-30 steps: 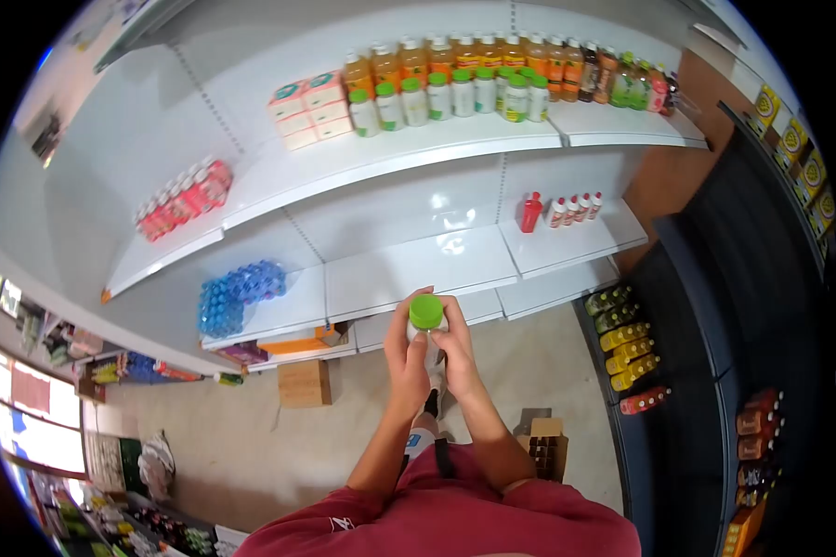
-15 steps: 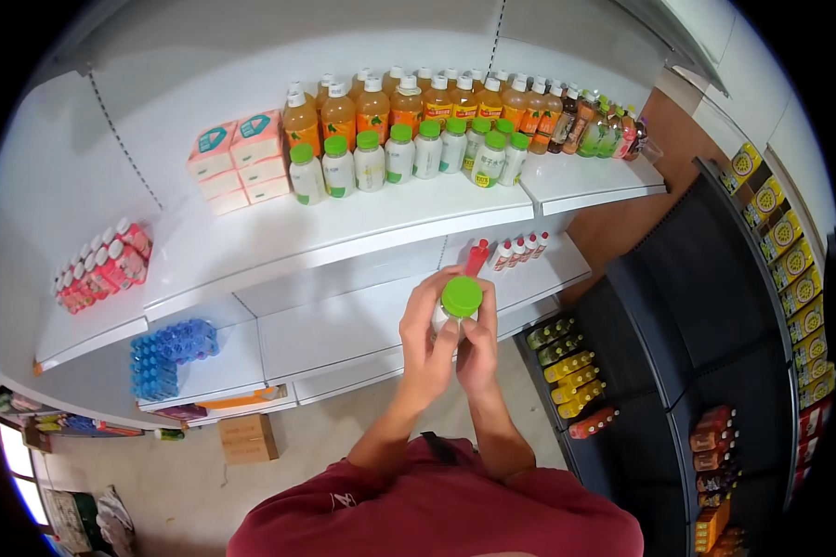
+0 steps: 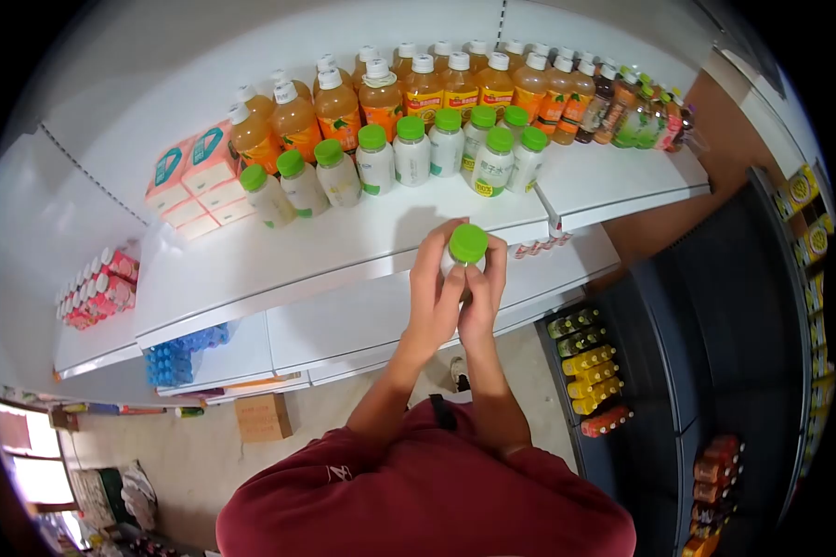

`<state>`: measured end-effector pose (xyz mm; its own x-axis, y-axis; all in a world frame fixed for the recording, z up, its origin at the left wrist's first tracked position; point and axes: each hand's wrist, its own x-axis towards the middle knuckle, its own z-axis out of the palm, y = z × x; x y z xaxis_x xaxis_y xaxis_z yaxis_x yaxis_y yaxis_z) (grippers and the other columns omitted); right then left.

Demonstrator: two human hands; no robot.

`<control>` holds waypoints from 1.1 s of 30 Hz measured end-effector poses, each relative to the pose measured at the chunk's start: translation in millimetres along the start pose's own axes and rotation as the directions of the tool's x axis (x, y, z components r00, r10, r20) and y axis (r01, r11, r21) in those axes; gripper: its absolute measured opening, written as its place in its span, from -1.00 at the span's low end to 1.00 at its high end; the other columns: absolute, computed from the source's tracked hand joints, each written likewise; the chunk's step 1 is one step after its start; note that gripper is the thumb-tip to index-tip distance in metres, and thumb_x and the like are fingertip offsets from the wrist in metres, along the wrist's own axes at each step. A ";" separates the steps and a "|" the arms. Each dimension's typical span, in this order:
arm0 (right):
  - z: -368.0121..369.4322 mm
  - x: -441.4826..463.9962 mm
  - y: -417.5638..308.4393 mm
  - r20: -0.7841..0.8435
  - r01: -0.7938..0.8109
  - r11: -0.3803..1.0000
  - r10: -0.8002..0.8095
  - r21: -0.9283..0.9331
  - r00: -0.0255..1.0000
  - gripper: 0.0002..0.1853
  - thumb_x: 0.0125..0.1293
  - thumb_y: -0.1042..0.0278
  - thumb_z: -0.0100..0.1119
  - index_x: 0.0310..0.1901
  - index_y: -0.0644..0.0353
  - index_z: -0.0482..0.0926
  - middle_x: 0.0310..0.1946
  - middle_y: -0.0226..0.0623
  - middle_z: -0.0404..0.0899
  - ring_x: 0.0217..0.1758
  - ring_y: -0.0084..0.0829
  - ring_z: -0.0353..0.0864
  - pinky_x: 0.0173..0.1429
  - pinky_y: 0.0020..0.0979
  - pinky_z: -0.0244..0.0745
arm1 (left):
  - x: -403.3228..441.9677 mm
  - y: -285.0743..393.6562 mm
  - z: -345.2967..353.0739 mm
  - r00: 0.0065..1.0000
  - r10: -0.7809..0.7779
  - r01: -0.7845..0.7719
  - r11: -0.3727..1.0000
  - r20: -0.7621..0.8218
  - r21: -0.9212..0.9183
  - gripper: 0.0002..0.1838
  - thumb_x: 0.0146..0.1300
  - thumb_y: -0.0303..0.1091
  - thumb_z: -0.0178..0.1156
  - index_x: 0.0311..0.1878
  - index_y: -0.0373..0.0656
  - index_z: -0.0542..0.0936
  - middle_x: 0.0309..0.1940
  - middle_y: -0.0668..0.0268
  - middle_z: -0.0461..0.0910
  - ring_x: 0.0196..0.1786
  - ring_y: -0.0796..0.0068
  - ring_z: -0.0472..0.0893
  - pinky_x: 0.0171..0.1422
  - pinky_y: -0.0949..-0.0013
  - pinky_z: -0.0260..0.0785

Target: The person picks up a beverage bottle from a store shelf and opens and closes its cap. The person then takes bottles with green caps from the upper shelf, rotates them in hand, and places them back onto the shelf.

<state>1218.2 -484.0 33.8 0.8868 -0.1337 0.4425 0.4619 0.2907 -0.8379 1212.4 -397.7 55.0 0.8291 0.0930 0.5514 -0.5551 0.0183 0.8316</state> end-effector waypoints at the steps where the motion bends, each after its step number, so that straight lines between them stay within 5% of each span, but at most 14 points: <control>1: 0.7 10.9 0.0 0.008 0.009 1.000 -0.009 0.002 1.000 -0.55 0.37 0.37 0.06 0.25 0.31 0.36 0.15 -0.16 0.42 0.29 -0.35 0.35 0.46 -0.31 0.19 | 6.2 -1.0 3.0 0.999 -0.044 0.044 0.999 -0.020 0.007 -0.47 0.31 -0.47 0.01 0.36 -0.37 0.45 0.24 -0.02 0.56 0.29 0.10 0.55 0.45 0.22 0.31; 5: 0.8 52.6 9.5 0.043 0.001 0.998 -0.004 0.067 0.999 -0.55 0.42 0.43 0.10 0.29 0.30 0.31 0.20 -0.13 0.41 0.31 -0.33 0.35 0.48 -0.29 0.19 | 33.9 -7.2 14.3 0.980 -0.181 0.183 0.983 -0.080 0.012 -0.48 0.48 -0.40 -0.07 0.46 -0.35 0.36 0.23 0.06 0.56 0.26 0.28 0.54 0.41 0.31 0.32; 12: -9.1 87.6 44.0 0.121 0.040 0.996 -0.050 0.084 0.991 -0.49 0.46 0.37 0.21 0.34 0.30 0.29 0.25 -0.10 0.41 0.37 -0.28 0.37 0.50 -0.29 0.21 | 56.1 -34.3 5.3 0.970 -0.237 0.241 0.964 -0.051 0.112 -0.39 0.51 -0.37 -0.13 0.59 -0.33 0.24 0.22 0.05 0.55 0.19 0.34 0.55 0.33 0.36 0.36; 19: -12.1 94.0 50.0 0.169 0.031 0.999 -0.038 0.045 0.985 -0.48 0.52 0.27 0.19 0.37 0.34 0.30 0.27 -0.05 0.46 0.30 -0.25 0.49 0.41 -0.26 0.37 | 64.5 -43.5 -4.8 0.985 -0.164 0.147 0.962 0.054 0.229 -0.25 0.43 -0.48 0.20 0.62 -0.30 0.16 0.23 0.10 0.60 0.37 0.31 0.52 0.48 0.26 0.31; 22: -13.0 93.6 52.7 0.178 0.071 0.996 -0.062 -0.045 0.982 -0.43 0.52 0.30 0.18 0.43 0.37 0.28 0.33 0.01 0.44 0.35 -0.17 0.49 0.42 -0.22 0.38 | 68.9 -41.0 -2.8 0.959 -0.282 0.277 0.935 -0.012 0.223 -0.18 0.32 -0.57 0.30 0.61 -0.29 0.20 0.25 0.10 0.61 0.36 0.31 0.55 0.46 0.24 0.35; 26: -22.4 91.8 47.1 0.249 0.256 0.937 -0.196 -0.238 0.948 -0.35 0.48 0.43 0.17 0.53 0.39 0.22 0.44 0.15 0.37 0.48 -0.01 0.43 0.50 -0.15 0.33 | 71.2 -45.5 -0.4 0.977 -0.205 0.212 0.950 -0.054 0.231 -0.12 0.17 -0.59 0.38 0.58 -0.32 0.26 0.26 -0.05 0.62 0.37 0.15 0.59 0.44 0.20 0.42; 33: -51.1 79.3 56.2 0.352 0.367 0.916 -0.293 -0.165 0.889 -0.44 0.47 0.51 0.04 0.47 0.44 0.34 0.58 0.20 0.20 0.66 0.06 0.20 0.62 -0.07 0.18 | 75.5 -53.2 20.8 0.962 -0.111 0.202 0.904 -0.250 0.377 -0.17 0.17 -0.57 0.43 0.53 -0.30 0.32 0.25 -0.10 0.63 0.32 0.05 0.65 0.40 0.19 0.47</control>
<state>1315.3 -526.7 5.5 0.6475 0.1291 0.7511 0.7509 0.0606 -0.6577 1305.9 -412.4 53.7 0.8424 0.3358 0.4215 -0.3089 -0.3399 0.8883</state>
